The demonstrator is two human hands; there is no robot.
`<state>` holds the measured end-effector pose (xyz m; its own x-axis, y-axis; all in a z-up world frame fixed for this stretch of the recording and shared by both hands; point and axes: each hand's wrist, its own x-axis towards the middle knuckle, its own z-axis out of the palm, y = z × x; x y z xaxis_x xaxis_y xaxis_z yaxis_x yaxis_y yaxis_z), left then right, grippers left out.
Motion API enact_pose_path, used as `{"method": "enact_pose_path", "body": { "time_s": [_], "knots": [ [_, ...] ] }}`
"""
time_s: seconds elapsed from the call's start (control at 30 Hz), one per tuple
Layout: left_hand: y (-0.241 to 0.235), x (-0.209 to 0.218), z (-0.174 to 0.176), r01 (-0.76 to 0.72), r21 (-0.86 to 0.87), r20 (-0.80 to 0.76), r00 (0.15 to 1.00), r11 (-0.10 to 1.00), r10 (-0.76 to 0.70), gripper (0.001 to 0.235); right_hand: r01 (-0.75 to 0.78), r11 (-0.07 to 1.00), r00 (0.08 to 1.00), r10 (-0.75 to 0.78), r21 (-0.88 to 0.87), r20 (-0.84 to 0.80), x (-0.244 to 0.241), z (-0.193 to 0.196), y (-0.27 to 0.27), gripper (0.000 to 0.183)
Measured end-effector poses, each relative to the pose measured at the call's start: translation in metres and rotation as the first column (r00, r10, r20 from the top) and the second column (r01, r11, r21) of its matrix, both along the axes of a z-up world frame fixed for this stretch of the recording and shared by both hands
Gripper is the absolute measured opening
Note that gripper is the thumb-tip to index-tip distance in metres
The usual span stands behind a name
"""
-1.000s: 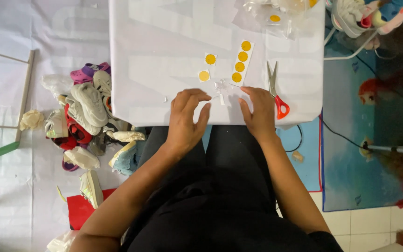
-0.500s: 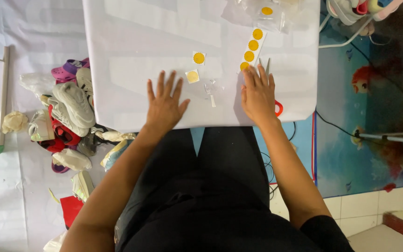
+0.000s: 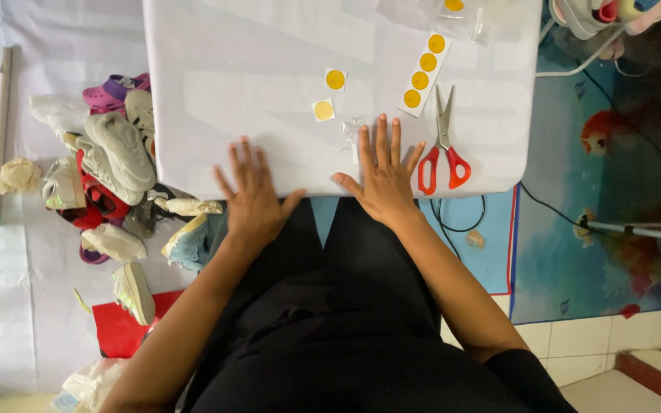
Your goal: The person uses red-handled scissors to cut out circular yellow stickers from a white sheet. They carefully trim around the edges of each sticker, placing the finished pieces on the table. The person repeats this process for several stickers, handling them one at a time.
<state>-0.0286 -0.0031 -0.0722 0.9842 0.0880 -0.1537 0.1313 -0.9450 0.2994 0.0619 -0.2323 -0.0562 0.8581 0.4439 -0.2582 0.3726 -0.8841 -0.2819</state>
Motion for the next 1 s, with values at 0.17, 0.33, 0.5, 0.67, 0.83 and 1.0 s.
{"method": "enact_pose_path", "body": {
  "time_s": [0.17,0.33,0.5,0.67,0.83,1.0],
  "knots": [
    [-0.054,0.031,-0.002,0.217,-0.102,-0.002,0.976,0.971,-0.218,0.104,-0.056,0.987,0.992,0.038,0.15,0.118,-0.016,0.02,-0.018,0.078],
    [-0.068,0.047,-0.004,0.317,-0.229,0.05,0.948,0.92,-0.314,0.092,-0.037,0.896,0.978,-0.058,0.443,0.199,-0.043,0.033,-0.092,0.04],
    [-0.009,0.047,-0.062,0.115,-0.181,0.479,0.878,0.977,-0.015,0.069,0.242,0.871,0.969,-0.236,0.428,-0.067,-0.082,0.02,-0.125,0.021],
    [0.043,0.04,-0.05,0.147,-0.39,0.64,0.753,0.909,0.152,0.033,0.158,0.897,0.987,-0.149,0.413,-0.054,-0.089,0.015,-0.094,0.013],
    [0.044,0.042,-0.055,0.162,-0.34,0.689,0.714,0.926,0.127,0.02,0.063,0.957,0.997,-0.071,0.284,0.019,-0.084,0.0,-0.083,0.006],
    [0.037,0.04,-0.042,0.155,-0.318,0.714,0.689,0.935,0.128,0.012,0.071,0.984,0.997,-0.072,0.163,0.0,-0.082,0.006,-0.077,0.011]
  ]
}}
